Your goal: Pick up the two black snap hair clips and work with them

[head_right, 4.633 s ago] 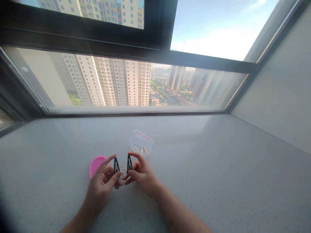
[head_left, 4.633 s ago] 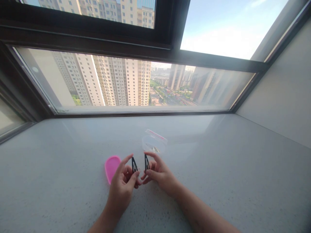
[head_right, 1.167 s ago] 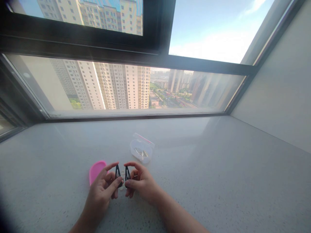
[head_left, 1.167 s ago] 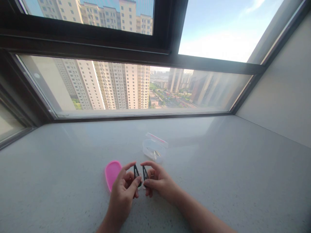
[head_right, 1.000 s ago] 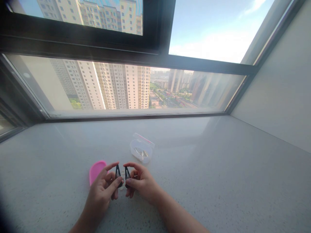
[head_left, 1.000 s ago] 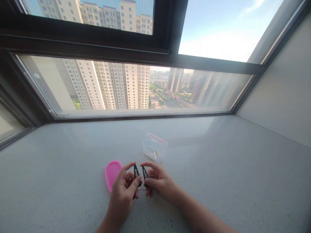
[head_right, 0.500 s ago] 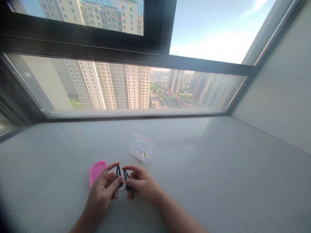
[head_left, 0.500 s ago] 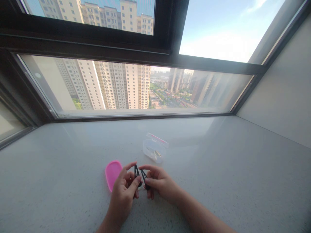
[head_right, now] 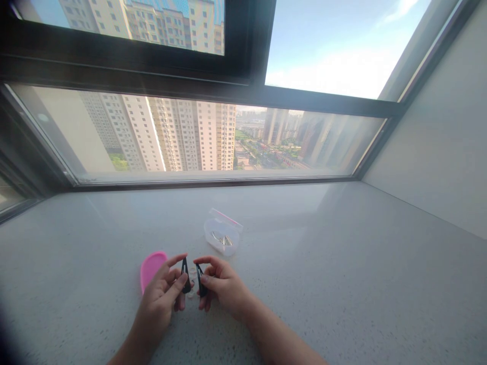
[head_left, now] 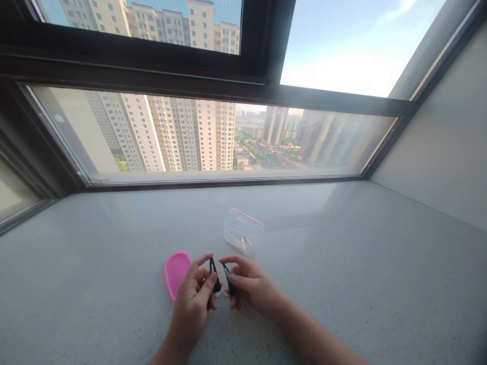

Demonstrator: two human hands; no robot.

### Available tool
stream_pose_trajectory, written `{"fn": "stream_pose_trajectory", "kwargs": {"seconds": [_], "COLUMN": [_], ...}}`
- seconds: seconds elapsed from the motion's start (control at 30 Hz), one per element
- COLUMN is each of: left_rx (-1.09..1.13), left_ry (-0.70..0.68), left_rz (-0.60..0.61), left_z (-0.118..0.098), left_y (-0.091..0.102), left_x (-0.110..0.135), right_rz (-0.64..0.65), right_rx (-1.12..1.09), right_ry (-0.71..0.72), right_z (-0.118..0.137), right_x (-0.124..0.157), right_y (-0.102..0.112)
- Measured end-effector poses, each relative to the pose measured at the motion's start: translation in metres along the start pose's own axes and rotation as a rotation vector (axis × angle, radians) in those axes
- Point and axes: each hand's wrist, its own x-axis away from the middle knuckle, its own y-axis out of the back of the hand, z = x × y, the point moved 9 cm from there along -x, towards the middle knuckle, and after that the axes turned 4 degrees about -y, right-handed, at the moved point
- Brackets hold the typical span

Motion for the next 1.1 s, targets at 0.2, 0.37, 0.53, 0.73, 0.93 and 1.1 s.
{"fn": "stream_pose_trajectory", "kwargs": {"seconds": [0.2,0.37,0.53,0.73,0.93,1.1], "left_rx": [0.012,0.013,0.022,0.035,0.030,0.052], "left_ry": [0.009,0.007,0.003,-0.001,0.006,0.013], "left_rz": [0.012,0.002,-0.007,-0.002,0.029,0.027], "left_z": [-0.0004,-0.0011,-0.0023,-0.0015,0.0005,0.0012], "left_y": [-0.0012,-0.0011,-0.0017,-0.0030,-0.0051,-0.0050], "left_x": [-0.0009,-0.0004,-0.0003,-0.0006,-0.0003,-0.0006], "right_rz": [0.005,0.017,0.010,0.026,0.037,0.048], "right_rx": [0.006,0.010,0.005,0.000,-0.003,-0.023], "right_ry": [0.002,0.000,0.015,0.039,0.050,0.054], "right_z": [-0.0003,-0.0002,0.0031,0.0039,0.0048,0.0041], "right_x": [0.0001,0.0003,0.0017,0.0023,0.0022,0.0015], "right_y": [0.0002,-0.0005,-0.0013,-0.0021,-0.0025,-0.0026]}}
